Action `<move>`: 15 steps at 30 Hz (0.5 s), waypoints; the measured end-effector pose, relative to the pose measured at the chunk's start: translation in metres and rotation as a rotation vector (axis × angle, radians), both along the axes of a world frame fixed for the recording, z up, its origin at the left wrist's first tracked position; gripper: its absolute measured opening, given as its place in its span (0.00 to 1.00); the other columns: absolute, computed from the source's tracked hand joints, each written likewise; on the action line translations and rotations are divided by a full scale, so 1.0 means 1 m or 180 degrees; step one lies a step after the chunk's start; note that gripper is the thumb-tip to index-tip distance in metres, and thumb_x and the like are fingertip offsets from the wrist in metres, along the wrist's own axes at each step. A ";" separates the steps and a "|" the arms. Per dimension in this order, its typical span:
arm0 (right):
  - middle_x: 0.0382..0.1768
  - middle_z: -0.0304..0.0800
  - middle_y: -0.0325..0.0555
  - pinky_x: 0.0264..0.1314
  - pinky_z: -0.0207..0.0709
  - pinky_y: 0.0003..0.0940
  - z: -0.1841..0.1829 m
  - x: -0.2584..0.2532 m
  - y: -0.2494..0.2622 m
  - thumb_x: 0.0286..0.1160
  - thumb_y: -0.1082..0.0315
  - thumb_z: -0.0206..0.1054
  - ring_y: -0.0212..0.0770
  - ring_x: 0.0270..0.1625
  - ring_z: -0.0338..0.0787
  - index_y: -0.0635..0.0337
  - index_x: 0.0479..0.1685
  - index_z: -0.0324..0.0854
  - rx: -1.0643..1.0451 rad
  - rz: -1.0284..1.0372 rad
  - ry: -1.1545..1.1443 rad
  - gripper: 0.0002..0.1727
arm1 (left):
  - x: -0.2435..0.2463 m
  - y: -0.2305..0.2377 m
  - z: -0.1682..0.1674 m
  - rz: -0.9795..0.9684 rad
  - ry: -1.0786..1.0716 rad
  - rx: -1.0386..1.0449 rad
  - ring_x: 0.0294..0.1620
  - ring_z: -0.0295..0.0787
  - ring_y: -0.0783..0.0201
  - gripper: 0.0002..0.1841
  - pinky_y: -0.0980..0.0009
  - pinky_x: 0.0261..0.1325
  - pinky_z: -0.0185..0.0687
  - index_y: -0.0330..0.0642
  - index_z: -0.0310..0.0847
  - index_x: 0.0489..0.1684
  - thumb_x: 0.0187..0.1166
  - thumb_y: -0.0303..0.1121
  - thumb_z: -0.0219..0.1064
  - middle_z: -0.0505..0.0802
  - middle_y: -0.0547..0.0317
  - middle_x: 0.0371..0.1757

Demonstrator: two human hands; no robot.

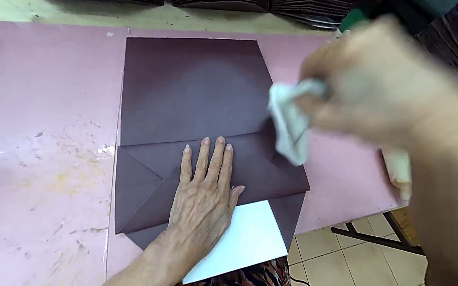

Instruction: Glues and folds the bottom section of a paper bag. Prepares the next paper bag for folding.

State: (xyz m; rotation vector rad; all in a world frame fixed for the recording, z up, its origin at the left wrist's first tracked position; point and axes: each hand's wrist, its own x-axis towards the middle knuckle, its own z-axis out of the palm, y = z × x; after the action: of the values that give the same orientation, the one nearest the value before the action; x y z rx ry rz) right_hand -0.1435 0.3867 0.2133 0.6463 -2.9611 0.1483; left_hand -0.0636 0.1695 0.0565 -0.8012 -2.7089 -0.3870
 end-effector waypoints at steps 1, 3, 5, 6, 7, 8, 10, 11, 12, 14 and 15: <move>0.31 0.82 0.57 0.29 0.73 0.55 -0.025 0.022 -0.019 0.71 0.64 0.67 0.59 0.35 0.86 0.65 0.32 0.82 0.0091 0.0053 -0.0005 0.11 | 0.000 0.000 0.000 -0.0007 -0.0004 0.0008 0.89 0.62 0.37 0.37 0.32 0.86 0.44 0.28 0.68 0.82 0.90 0.52 0.39 0.70 0.38 0.87; 0.39 0.83 0.61 0.33 0.79 0.51 -0.083 0.048 -0.049 0.79 0.61 0.65 0.62 0.41 0.88 0.68 0.40 0.86 -0.0058 0.0045 0.0398 0.15 | -0.001 0.000 0.000 -0.0017 0.0031 0.0026 0.89 0.62 0.37 0.36 0.32 0.86 0.45 0.26 0.69 0.81 0.90 0.52 0.40 0.71 0.37 0.87; 0.32 0.82 0.59 0.28 0.73 0.46 -0.122 0.044 -0.056 0.81 0.62 0.62 0.59 0.34 0.87 0.67 0.35 0.86 -0.0256 0.0088 0.1059 0.16 | -0.002 0.000 0.000 -0.0021 0.0036 0.0014 0.89 0.61 0.36 0.36 0.32 0.86 0.46 0.25 0.69 0.80 0.90 0.51 0.39 0.70 0.36 0.87; 0.30 0.82 0.59 0.25 0.75 0.46 -0.125 0.038 -0.051 0.83 0.62 0.60 0.59 0.32 0.88 0.67 0.35 0.86 -0.0262 0.0079 0.1083 0.17 | -0.002 -0.001 0.000 -0.0015 0.0017 -0.0010 0.90 0.61 0.37 0.37 0.33 0.86 0.46 0.25 0.67 0.82 0.90 0.51 0.39 0.70 0.36 0.87; 0.28 0.83 0.60 0.22 0.75 0.48 -0.124 0.030 -0.044 0.84 0.63 0.59 0.60 0.29 0.89 0.68 0.33 0.85 -0.0252 0.0040 0.1061 0.18 | -0.002 -0.002 -0.001 -0.0007 0.0001 -0.0033 0.90 0.60 0.38 0.37 0.34 0.87 0.45 0.26 0.65 0.83 0.90 0.51 0.39 0.69 0.36 0.88; 0.27 0.84 0.61 0.21 0.74 0.50 -0.123 0.022 -0.034 0.85 0.62 0.57 0.61 0.28 0.89 0.70 0.32 0.84 -0.0221 -0.0022 0.1018 0.19 | -0.002 -0.002 -0.001 0.0005 0.0002 -0.0036 0.90 0.60 0.38 0.37 0.34 0.87 0.45 0.26 0.65 0.84 0.90 0.51 0.39 0.69 0.36 0.88; 0.30 0.85 0.65 0.24 0.74 0.58 -0.119 0.007 -0.013 0.88 0.61 0.54 0.67 0.32 0.90 0.72 0.35 0.83 -0.0156 -0.0223 0.0842 0.22 | -0.003 0.000 -0.001 0.0018 -0.0011 0.0010 0.90 0.60 0.38 0.36 0.34 0.87 0.44 0.26 0.65 0.84 0.90 0.50 0.40 0.69 0.36 0.88; 0.34 0.87 0.70 0.29 0.76 0.65 -0.114 0.001 -0.003 0.89 0.60 0.52 0.72 0.37 0.91 0.74 0.39 0.83 -0.0127 -0.0433 0.0628 0.23 | -0.003 0.001 0.000 0.0025 -0.0039 0.0035 0.90 0.60 0.37 0.36 0.33 0.87 0.44 0.25 0.65 0.84 0.90 0.50 0.42 0.69 0.35 0.87; 0.40 0.88 0.75 0.38 0.76 0.72 -0.104 -0.004 0.004 0.91 0.58 0.51 0.78 0.45 0.90 0.76 0.45 0.83 -0.0131 -0.0727 0.0284 0.25 | -0.002 0.003 0.002 0.0049 -0.0097 0.0042 0.90 0.60 0.37 0.35 0.33 0.87 0.44 0.26 0.65 0.84 0.90 0.50 0.44 0.69 0.34 0.87; 0.43 0.86 0.83 0.49 0.72 0.80 -0.081 -0.018 0.012 0.93 0.55 0.50 0.85 0.52 0.86 0.79 0.53 0.81 -0.0255 -0.1161 -0.0107 0.29 | 0.000 0.005 0.007 0.0105 -0.0310 -0.0011 0.92 0.55 0.38 0.35 0.34 0.89 0.40 0.27 0.62 0.86 0.90 0.50 0.45 0.66 0.35 0.89; 0.42 0.84 0.85 0.50 0.71 0.80 -0.068 -0.020 0.011 0.93 0.54 0.51 0.86 0.51 0.85 0.82 0.53 0.79 -0.0393 -0.1143 0.0022 0.30 | -0.001 0.006 0.010 0.0118 -0.0414 -0.0037 0.93 0.53 0.39 0.36 0.35 0.89 0.37 0.28 0.60 0.87 0.90 0.50 0.46 0.64 0.36 0.90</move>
State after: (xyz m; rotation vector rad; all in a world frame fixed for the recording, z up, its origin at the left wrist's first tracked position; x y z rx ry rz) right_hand -0.1635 0.3981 0.1450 0.0953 -2.9701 0.2918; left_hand -0.0646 0.1750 0.0670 -0.7521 -2.8443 -0.4292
